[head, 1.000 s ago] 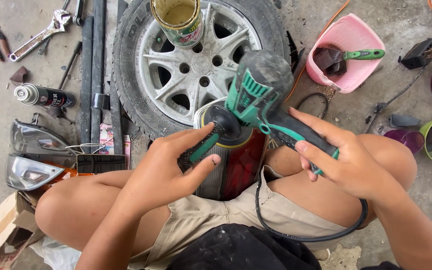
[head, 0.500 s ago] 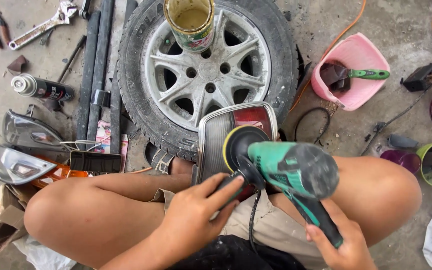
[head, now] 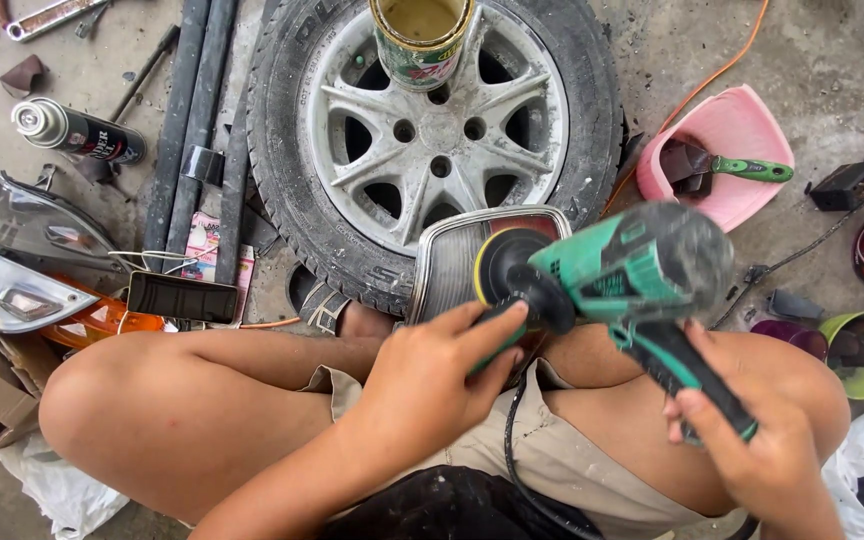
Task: The person uses a green electric polisher to buff the surface of a red and clear car taillight. They hold the taillight steady with one hand while moving the polisher across the lens with the other, working on different sections throughout the clip.
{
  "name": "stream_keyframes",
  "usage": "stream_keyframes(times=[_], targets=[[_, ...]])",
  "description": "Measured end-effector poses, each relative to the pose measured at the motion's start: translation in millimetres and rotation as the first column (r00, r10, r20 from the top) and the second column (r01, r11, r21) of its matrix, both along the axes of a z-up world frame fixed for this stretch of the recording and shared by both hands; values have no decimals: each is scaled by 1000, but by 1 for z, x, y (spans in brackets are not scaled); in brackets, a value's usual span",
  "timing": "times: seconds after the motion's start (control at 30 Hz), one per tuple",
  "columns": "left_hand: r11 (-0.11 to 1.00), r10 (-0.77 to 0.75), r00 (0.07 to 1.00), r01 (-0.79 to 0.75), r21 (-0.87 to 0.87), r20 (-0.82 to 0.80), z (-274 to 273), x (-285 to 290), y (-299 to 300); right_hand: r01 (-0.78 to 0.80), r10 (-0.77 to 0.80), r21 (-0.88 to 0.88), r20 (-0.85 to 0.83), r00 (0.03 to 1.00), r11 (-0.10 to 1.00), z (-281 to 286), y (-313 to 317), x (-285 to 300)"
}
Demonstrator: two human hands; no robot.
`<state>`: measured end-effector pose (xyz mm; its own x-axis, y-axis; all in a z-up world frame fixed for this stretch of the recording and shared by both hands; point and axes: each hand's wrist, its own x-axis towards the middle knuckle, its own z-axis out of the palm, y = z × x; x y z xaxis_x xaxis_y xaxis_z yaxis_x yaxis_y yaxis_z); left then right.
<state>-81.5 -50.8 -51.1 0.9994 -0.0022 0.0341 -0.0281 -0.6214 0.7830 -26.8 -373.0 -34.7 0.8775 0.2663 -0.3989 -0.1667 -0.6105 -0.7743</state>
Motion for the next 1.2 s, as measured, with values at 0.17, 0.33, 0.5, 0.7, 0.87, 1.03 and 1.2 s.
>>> stream_keyframes(times=[0.17, 0.33, 0.5, 0.7, 0.87, 1.03, 1.2], targets=[[998, -19, 981, 6, -69, -195, 0, 43, 8, 70, -89, -213, -81, 993, 975, 33, 45, 55], [1000, -6, 967, 2, -16, -254, 0, 67, 9, -4, -9, -99, -130, 991, 995, 37, 55, 86], [999, 6, 948, -22, -47, -320, 5, 80, 17, -52, 24, -163, -169, 985, 985, 46, 70, 103], [998, 22, 932, -44, -52, -363, 10, 86, 22, -70, 45, -122, -196, 980, 990, 40, 75, 117], [996, 24, 928, -54, -69, -371, 9, 90, 23, -45, 17, -107, -250, 968, 993, 36, 78, 124], [996, 37, 916, -67, -59, -400, 11, 95, 23, -43, 14, -107, -258, 966, 993, 36, 79, 128], [998, 35, 940, -53, -44, -338, 7, 93, 22, -60, 31, -106, -258, 966, 993, 35, 76, 129]])
